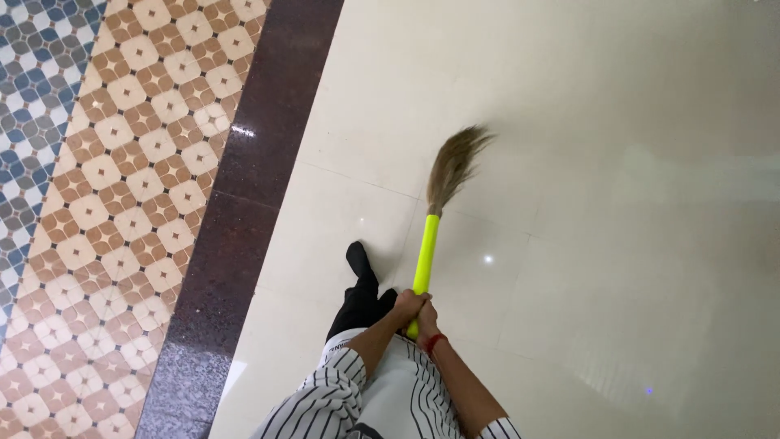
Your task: The person sweeps the floor using a broom, moving across different tiled surfaces.
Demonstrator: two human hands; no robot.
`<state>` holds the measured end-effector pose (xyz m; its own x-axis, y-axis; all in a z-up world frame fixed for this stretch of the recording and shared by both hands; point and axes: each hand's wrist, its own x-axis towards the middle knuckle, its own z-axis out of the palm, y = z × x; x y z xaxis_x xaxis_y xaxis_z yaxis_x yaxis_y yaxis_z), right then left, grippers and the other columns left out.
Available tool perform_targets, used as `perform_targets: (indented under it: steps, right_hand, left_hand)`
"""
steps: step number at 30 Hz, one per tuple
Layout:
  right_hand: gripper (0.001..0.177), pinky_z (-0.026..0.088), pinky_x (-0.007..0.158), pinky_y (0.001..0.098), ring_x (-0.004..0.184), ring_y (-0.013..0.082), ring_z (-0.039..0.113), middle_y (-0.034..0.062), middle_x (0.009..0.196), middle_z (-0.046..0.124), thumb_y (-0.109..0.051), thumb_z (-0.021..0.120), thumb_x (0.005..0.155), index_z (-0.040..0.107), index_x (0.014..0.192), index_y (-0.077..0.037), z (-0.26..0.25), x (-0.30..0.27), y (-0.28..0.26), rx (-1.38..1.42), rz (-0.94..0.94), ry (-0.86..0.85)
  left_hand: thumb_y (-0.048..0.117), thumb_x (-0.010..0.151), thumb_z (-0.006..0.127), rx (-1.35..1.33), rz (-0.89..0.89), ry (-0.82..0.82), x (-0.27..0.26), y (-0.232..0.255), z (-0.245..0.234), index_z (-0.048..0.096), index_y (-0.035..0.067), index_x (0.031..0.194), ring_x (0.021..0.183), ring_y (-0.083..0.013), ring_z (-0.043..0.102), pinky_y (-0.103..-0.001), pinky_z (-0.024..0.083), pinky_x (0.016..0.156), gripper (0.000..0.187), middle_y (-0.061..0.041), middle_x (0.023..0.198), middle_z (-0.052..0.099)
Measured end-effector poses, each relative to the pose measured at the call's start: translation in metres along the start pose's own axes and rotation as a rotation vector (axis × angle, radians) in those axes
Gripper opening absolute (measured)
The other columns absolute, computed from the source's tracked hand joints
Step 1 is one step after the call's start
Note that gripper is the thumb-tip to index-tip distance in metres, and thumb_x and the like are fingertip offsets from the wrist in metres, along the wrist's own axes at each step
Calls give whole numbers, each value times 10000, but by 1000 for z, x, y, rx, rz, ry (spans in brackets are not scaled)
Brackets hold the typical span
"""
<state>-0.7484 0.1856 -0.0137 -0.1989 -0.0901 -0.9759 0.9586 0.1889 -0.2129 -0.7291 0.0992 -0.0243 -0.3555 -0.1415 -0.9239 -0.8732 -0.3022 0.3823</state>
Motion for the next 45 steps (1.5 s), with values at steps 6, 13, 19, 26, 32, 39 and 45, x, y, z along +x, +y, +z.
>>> perform_targets:
  steps: [6, 13, 19, 26, 32, 39, 45]
  right_hand:
    - [610, 480, 523, 400, 669, 272, 574, 182, 884, 592, -517, 294, 1069, 605, 1130, 4, -16, -10, -17, -433, -56, 33]
    - [517, 529, 494, 348, 591, 189, 660, 82, 798, 694, -490, 261, 1047, 576, 1152, -94, -7, -27, -46, -286, -59, 62]
    - [510, 455, 407, 359, 504, 205, 557, 116, 731, 587, -505, 347, 1068, 555, 1140, -44, 35, 16, -69, -431, -62, -132]
    - [539, 444, 408, 334, 498, 177, 551, 87, 760, 632, -523, 303, 1063, 572, 1145, -63, 18, -3, -77, -416, -89, -204]
    - [506, 432, 413, 372, 478, 220, 531, 101, 734, 606, -528, 299, 1051, 542, 1093, -86, 45, 12, -64, -370, -45, -164]
    - [503, 402, 412, 366, 487, 214, 528, 104, 726, 581, -515, 345, 1087, 548, 1113, -55, 54, 41, -78, -368, -35, -253]
    - [524, 445, 432, 381, 502, 232, 554, 120, 778, 620, -489, 254, 1052, 558, 1140, -71, 36, 4, -67, -288, -160, -255]
  left_hand:
    - [440, 887, 710, -156, -15, 42, 0, 1, 8, 676, -68, 1152, 929, -346, 743, -479, 622, 763, 574, -225, 1065, 728]
    - [404, 890, 718, -235, 98, 7, 4, 27, 11, 644, -58, 1213, 966, -334, 719, -474, 608, 797, 568, -214, 1096, 706]
    - [414, 884, 703, -307, -79, 88, 29, 46, -26, 657, -73, 1250, 1025, -347, 750, -436, 632, 824, 611, -252, 1162, 720]
    - [471, 903, 658, -286, -62, 181, 14, 58, -15, 657, -94, 1174, 972, -360, 762, -473, 658, 742, 627, -267, 1127, 721]
    - [526, 871, 712, -182, -40, 191, 32, 43, -34, 652, -74, 1199, 964, -368, 726, -452, 611, 782, 687, -256, 1118, 697]
    - [465, 911, 660, -261, -108, 163, 38, 60, -58, 571, -61, 1268, 913, -412, 752, -488, 633, 766, 641, -275, 1068, 712]
    - [514, 877, 670, -169, 78, 154, 13, 55, -40, 671, -75, 1170, 942, -358, 749, -459, 608, 795, 658, -255, 1046, 728]
